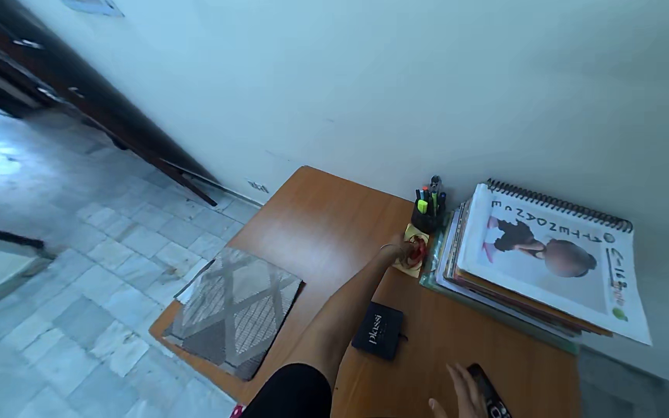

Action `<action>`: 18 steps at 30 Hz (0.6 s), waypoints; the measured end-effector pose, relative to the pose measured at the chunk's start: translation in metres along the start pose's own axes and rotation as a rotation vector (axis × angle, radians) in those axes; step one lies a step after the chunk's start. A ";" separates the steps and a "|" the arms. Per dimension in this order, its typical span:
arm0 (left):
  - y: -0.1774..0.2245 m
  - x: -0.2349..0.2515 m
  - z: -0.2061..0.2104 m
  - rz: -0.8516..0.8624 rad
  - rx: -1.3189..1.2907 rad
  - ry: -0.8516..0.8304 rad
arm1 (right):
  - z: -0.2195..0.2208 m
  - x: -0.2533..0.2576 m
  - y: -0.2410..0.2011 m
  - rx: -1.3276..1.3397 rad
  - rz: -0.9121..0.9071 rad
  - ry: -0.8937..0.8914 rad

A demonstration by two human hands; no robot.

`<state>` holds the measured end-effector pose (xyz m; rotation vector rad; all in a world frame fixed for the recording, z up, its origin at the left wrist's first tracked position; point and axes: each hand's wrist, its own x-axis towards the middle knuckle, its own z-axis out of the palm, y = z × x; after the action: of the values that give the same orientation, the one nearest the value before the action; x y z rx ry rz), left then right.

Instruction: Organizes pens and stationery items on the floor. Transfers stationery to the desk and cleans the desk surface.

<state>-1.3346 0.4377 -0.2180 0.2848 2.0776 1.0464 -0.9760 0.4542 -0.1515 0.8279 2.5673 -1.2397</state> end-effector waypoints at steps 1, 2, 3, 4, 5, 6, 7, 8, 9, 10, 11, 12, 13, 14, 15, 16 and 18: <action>0.007 -0.006 -0.001 -0.007 0.122 0.044 | 0.000 0.000 0.001 0.001 0.013 -0.015; 0.012 -0.015 -0.003 -0.009 0.216 0.102 | 0.000 0.001 0.002 0.003 0.020 -0.030; 0.013 -0.026 -0.006 0.012 0.284 0.158 | 0.001 0.003 0.003 0.004 0.022 -0.046; 0.012 -0.039 -0.010 0.064 0.339 0.190 | 0.001 0.006 0.005 0.006 0.016 -0.059; 0.008 -0.055 -0.015 0.137 0.399 0.177 | 0.000 0.012 0.005 0.007 0.006 -0.069; 0.003 -0.073 -0.020 0.215 0.473 0.108 | 0.000 0.021 0.004 0.002 0.002 -0.088; -0.004 -0.093 -0.023 0.276 0.565 0.000 | 0.002 0.032 0.002 -0.010 0.002 -0.118; -0.012 -0.114 -0.023 0.319 0.661 -0.121 | 0.006 0.044 -0.001 -0.029 -0.004 -0.154; -0.022 -0.134 -0.019 0.333 0.764 -0.232 | 0.012 0.056 -0.005 -0.047 -0.017 -0.189; -0.034 -0.150 -0.013 0.328 0.853 -0.318 | 0.019 0.067 -0.010 -0.065 -0.027 -0.233; -0.045 -0.163 -0.006 0.305 0.920 -0.373 | 0.026 0.078 -0.017 -0.087 -0.032 -0.278; -0.056 -0.171 -0.001 0.289 0.963 -0.388 | 0.034 0.087 -0.024 -0.102 -0.032 -0.310; -0.067 -0.175 0.003 0.285 0.980 -0.377 | 0.041 0.095 -0.033 -0.127 -0.028 -0.325; -0.076 -0.177 0.006 0.281 0.983 -0.354 | 0.045 0.100 -0.040 -0.152 -0.020 -0.329; -0.081 -0.179 0.007 0.276 0.986 -0.326 | 0.047 0.103 -0.044 -0.161 -0.016 -0.324; -0.084 -0.181 0.007 0.272 0.985 -0.305 | 0.048 0.105 -0.044 -0.153 -0.017 -0.322; -0.088 -0.184 0.007 0.286 0.954 -0.291 | 0.048 0.105 -0.035 -0.095 -0.025 -0.314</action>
<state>-1.1940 0.2932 -0.1872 1.1511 2.1503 0.0580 -1.0866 0.4426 -0.1989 0.5349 2.3679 -1.1405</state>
